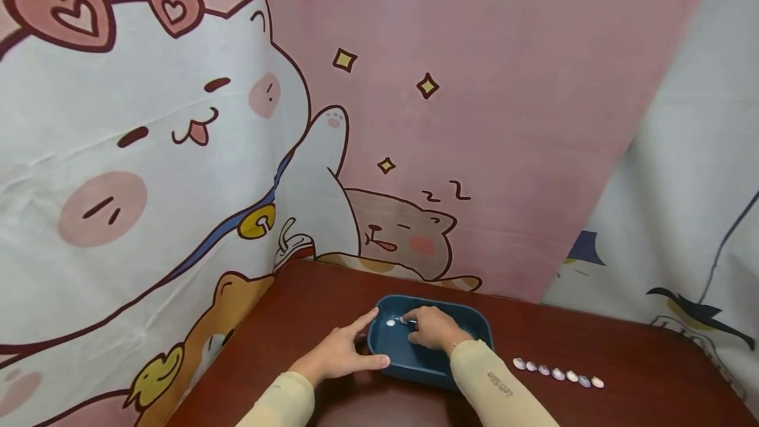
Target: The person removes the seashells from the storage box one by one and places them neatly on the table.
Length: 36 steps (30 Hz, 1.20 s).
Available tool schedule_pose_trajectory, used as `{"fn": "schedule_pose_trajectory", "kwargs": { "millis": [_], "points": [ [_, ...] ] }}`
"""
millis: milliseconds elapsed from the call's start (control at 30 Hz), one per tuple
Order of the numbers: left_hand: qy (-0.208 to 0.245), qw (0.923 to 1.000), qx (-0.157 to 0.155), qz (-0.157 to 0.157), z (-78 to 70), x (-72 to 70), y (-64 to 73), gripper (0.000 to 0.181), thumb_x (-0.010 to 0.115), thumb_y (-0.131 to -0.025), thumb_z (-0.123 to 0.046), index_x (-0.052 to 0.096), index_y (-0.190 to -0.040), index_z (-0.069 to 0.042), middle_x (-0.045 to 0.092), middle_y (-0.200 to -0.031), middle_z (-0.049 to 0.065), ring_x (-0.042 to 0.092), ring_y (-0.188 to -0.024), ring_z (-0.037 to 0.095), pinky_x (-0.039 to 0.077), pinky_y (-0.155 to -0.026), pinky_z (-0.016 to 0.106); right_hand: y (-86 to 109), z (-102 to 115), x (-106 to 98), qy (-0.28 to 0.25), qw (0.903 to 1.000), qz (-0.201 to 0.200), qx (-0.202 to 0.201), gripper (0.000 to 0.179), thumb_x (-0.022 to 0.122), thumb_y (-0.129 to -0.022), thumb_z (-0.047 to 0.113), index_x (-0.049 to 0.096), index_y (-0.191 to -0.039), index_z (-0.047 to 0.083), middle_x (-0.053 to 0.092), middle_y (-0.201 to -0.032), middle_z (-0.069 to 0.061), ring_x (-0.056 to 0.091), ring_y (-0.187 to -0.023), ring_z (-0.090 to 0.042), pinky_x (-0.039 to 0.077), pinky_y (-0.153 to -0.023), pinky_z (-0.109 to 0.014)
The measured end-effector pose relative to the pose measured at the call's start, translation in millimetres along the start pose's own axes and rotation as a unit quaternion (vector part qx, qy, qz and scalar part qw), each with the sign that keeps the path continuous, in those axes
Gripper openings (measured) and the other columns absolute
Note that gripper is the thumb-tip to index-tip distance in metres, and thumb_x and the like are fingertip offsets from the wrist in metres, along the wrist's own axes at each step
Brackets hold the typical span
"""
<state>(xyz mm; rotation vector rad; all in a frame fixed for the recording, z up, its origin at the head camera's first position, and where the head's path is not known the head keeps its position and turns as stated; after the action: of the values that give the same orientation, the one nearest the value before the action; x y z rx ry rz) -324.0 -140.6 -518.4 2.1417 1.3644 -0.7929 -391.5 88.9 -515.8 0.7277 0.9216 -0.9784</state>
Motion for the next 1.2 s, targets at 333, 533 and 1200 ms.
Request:
{"fn": "schedule_pose_trajectory", "kwargs": {
  "millis": [333, 533, 1200],
  "points": [
    [-0.008, 0.9999, 0.003, -0.009, 0.1, 0.0, -1.0, 0.107, 0.079, -0.086, -0.068, 0.026, -0.171, -0.031, 0.063, -0.153, 0.017, 0.065, -0.138, 0.033, 0.048, -0.112, 0.067, 19.3, -12.9, -2.0, 0.014, 0.9942, -0.057, -0.09, 0.012, 0.086, -0.091, 0.031, 0.085, -0.089, 0.019, 0.077, -0.082, 0.01, 0.063, -0.072, -0.005, 0.059, -0.071, -0.034],
    [-0.012, 0.9998, 0.006, -0.015, 0.0, 0.0, -0.4, 0.107, 0.079, -0.086, -0.068, 0.027, -0.171, -0.031, 0.063, -0.152, 0.018, 0.065, -0.137, 0.034, 0.048, -0.112, 0.067, 30.3, -22.7, -4.8, 0.011, 0.9905, -0.073, -0.116, 0.009, 0.089, -0.088, 0.018, 0.083, -0.082, 0.021, 0.075, -0.082, 0.012, 0.058, -0.072, 0.0, 0.055, -0.067, -0.029],
    [-0.015, 0.9998, 0.0, -0.01, -0.2, 2.7, 0.5, 0.107, 0.077, -0.086, -0.07, 0.025, -0.171, -0.033, 0.062, -0.153, 0.018, 0.063, -0.139, 0.037, 0.046, -0.111, 0.072, 37.4, -27.5, -2.0, -0.047, 0.9895, -0.045, -0.129, 0.016, 0.084, -0.09, 0.006, 0.085, -0.106, 0.006, 0.083, -0.1, -0.007, 0.076, -0.095, -0.024, 0.063, -0.087, -0.049]
  ]
}}
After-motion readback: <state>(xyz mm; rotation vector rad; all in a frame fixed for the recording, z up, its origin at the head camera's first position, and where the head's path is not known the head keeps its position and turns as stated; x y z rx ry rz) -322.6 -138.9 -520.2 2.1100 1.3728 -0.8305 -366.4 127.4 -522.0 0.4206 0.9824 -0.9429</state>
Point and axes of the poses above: each hand's wrist, its own y-axis away from the middle knuckle, its own x-axis out of the palm, z = x × y, the point moved 3 cm from there along -y, towards the middle knuckle
